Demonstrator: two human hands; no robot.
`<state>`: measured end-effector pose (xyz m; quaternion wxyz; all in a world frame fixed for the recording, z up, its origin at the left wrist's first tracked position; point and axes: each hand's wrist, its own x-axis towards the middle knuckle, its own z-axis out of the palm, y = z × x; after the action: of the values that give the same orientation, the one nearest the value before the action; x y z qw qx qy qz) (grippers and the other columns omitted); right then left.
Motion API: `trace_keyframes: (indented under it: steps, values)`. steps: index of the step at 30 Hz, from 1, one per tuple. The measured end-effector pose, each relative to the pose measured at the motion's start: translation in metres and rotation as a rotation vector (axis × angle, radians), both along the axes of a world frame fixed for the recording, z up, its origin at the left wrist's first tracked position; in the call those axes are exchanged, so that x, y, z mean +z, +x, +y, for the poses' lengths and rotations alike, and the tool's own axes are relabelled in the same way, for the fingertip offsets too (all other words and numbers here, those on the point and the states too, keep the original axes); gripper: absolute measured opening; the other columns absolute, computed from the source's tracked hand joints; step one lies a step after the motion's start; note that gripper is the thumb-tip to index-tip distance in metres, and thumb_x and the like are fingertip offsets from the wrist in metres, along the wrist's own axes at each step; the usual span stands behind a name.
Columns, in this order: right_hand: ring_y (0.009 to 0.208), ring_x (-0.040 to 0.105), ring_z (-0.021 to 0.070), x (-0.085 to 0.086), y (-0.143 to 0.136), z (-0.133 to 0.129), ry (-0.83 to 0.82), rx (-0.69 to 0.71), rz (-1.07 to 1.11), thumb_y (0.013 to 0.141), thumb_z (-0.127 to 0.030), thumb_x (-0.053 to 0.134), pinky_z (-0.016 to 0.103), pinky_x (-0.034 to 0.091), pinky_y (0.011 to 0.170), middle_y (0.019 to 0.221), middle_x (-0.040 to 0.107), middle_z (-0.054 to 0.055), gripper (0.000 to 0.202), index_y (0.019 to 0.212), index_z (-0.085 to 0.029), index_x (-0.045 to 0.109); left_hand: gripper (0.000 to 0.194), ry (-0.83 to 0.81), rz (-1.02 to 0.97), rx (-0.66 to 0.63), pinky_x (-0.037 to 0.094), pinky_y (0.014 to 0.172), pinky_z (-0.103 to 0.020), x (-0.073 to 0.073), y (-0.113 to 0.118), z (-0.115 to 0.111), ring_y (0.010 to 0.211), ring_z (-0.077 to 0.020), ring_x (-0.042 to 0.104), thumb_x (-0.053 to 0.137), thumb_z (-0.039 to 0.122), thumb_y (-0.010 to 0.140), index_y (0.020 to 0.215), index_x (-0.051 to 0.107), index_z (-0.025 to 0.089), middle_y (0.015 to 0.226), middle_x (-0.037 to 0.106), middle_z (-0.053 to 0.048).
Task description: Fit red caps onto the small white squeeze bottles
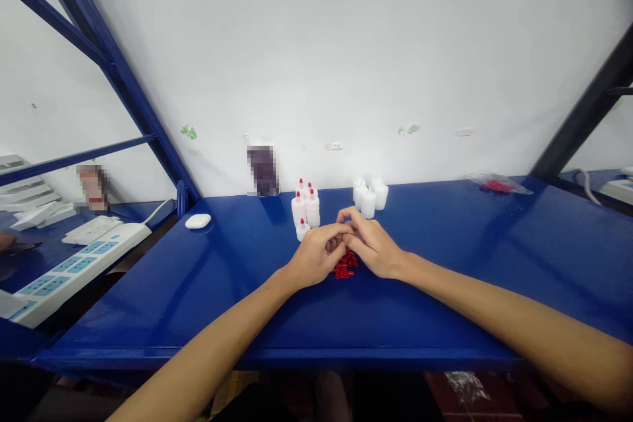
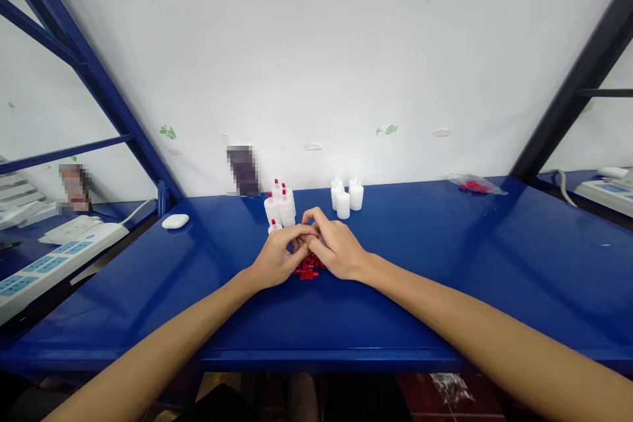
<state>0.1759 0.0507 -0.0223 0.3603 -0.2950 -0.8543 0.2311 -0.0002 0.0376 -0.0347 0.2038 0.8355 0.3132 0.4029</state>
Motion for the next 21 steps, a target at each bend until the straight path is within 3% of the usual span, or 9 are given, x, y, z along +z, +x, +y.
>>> trace_keyframes:
  steps: [4,7,9,14,21]
  values:
    - [0.062,0.052,0.0167,-0.001,0.002,0.004,0.034,-0.023,0.006,0.096,-0.043,0.041,0.029,0.037,0.063,0.076,0.056,-0.002,0.033,0.122,-0.022,0.039,0.013,0.087,-0.095,0.146,0.037,0.053,-0.022,0.003,-0.008,0.003,0.053,-0.0095,0.045,0.045,0.027,0.095,0.099,0.054,0.019,0.067,0.052,0.004]
    - [0.063,0.05,0.0163,0.0,0.008,0.01,0.061,-0.042,0.044,0.096,-0.043,0.04,0.029,0.039,0.063,0.076,0.053,-0.001,0.032,0.12,-0.022,0.042,0.013,0.241,-0.246,0.405,0.033,0.051,-0.023,0.008,-0.029,0.014,0.05,-0.0102,0.04,0.041,0.03,0.094,0.089,0.048,0.02,0.059,0.043,0.006]
    - [0.069,0.051,0.0171,0.002,0.012,0.014,0.094,-0.068,0.085,0.095,-0.04,0.043,0.031,0.041,0.068,0.081,0.053,0.001,0.03,0.118,-0.022,0.044,0.014,0.3,-0.226,0.507,0.031,0.051,-0.024,0.011,-0.047,0.024,0.048,-0.0101,0.037,0.044,0.031,0.091,0.082,0.046,0.021,0.056,0.038,0.007]
    - [0.063,0.049,0.0165,0.011,0.026,0.025,0.051,-0.173,0.305,0.089,-0.034,0.046,0.031,0.039,0.062,0.071,0.051,-0.002,0.024,0.109,-0.022,0.047,0.01,0.285,0.003,0.499,0.031,0.052,-0.023,0.01,-0.073,0.038,0.044,-0.0082,0.033,0.053,0.028,0.087,0.081,0.051,0.02,0.05,0.031,0.01]
    - [0.056,0.051,0.0175,0.019,0.037,0.046,-0.15,-0.308,0.671,0.082,-0.031,0.045,0.032,0.042,0.057,0.059,0.048,-0.003,0.017,0.096,-0.023,0.049,0.013,0.198,0.133,0.458,0.031,0.053,-0.022,0.007,-0.07,0.039,0.045,-0.0084,0.038,0.055,0.031,0.088,0.089,0.058,0.019,0.051,0.033,0.01]
